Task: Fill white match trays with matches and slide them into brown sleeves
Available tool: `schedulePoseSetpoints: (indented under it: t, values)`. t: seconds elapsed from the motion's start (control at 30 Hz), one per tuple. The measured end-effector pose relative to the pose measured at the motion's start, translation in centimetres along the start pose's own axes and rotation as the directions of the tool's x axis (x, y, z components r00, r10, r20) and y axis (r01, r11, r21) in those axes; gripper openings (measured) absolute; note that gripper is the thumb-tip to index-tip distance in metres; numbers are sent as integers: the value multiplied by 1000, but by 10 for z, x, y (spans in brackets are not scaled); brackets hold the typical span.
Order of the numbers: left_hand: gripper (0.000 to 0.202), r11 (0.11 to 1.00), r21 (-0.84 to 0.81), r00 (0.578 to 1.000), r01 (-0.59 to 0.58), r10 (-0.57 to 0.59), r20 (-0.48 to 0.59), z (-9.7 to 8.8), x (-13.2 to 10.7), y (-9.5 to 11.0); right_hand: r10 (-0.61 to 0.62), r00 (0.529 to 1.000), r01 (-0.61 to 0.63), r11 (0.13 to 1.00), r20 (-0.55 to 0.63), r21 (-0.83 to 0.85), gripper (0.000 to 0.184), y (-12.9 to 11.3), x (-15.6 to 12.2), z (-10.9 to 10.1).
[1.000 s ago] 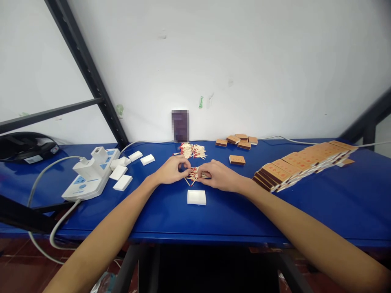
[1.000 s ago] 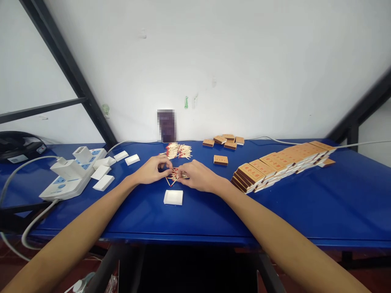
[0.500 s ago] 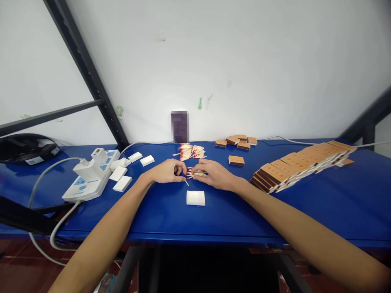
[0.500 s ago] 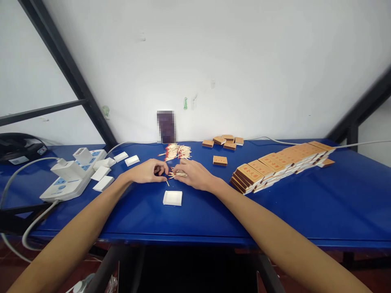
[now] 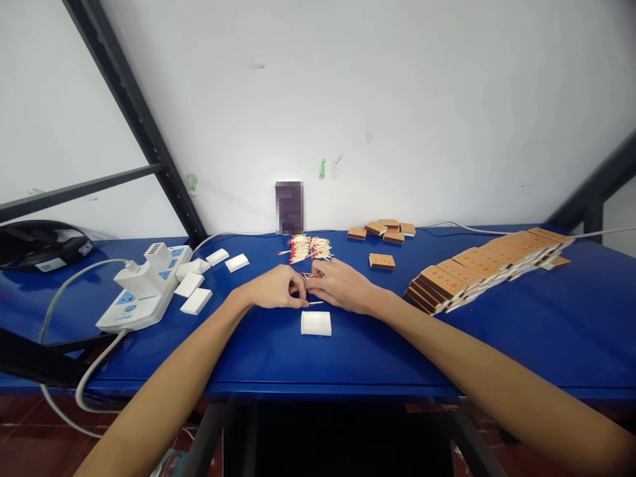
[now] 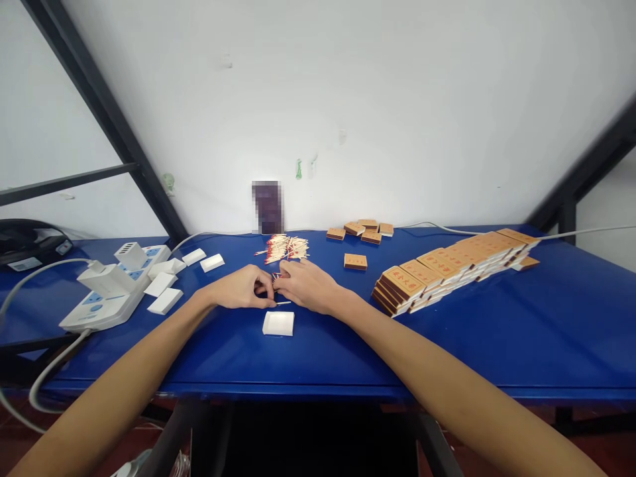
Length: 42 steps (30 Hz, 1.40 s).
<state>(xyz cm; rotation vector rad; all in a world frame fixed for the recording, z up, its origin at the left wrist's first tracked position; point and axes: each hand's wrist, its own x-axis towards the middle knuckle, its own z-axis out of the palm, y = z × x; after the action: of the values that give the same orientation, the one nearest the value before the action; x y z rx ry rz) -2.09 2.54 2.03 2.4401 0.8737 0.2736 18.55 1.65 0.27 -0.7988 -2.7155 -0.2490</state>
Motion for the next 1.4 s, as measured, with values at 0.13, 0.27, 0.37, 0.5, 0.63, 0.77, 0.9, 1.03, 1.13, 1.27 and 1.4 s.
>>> schedulePoseSetpoints:
  t: [0.13,0.27,0.37,0.5,0.63,0.77,0.9,1.03,1.13,1.27,1.4]
  values:
    - [22,998,53,992,-21,28,-123,3,0,6,65,995,-56,991,-73,124,21,6,-9,-4]
    - [17,992,126,989,-23,41,-144,1,-1,10,177,984,-166,965,-36,202,19,10,-20,-14]
    - [18,989,149,990,-13,33,-135,-1,-1,11,192,980,-197,961,45,195,15,8,-24,-18]
    - [16,984,179,991,10,14,-132,-2,-2,9,208,975,-220,959,80,181,13,4,-24,-14]
    - [13,988,153,993,23,-5,-115,-3,-1,8,234,969,-246,952,85,181,14,4,-25,-9]
    - [13,995,92,995,24,-14,-104,-2,-1,10,237,970,-245,947,63,208,15,7,-29,-7]
    - [12,1000,30,999,-1,2,-46,0,-1,14,230,972,-233,941,40,244,15,10,-32,-5]
    - [13,1000,19,999,9,-8,-36,2,0,15,226,973,-227,933,34,280,14,11,-33,-3]
    - [16,1000,16,1000,18,-18,-20,2,0,16,232,972,-234,930,41,284,15,12,-33,-3]
    - [24,999,-26,999,40,-39,31,1,0,18,252,967,-254,928,41,273,15,11,-32,-4]
    - [28,997,-59,997,59,-56,47,0,0,17,285,958,-281,921,25,269,14,11,-32,-3]
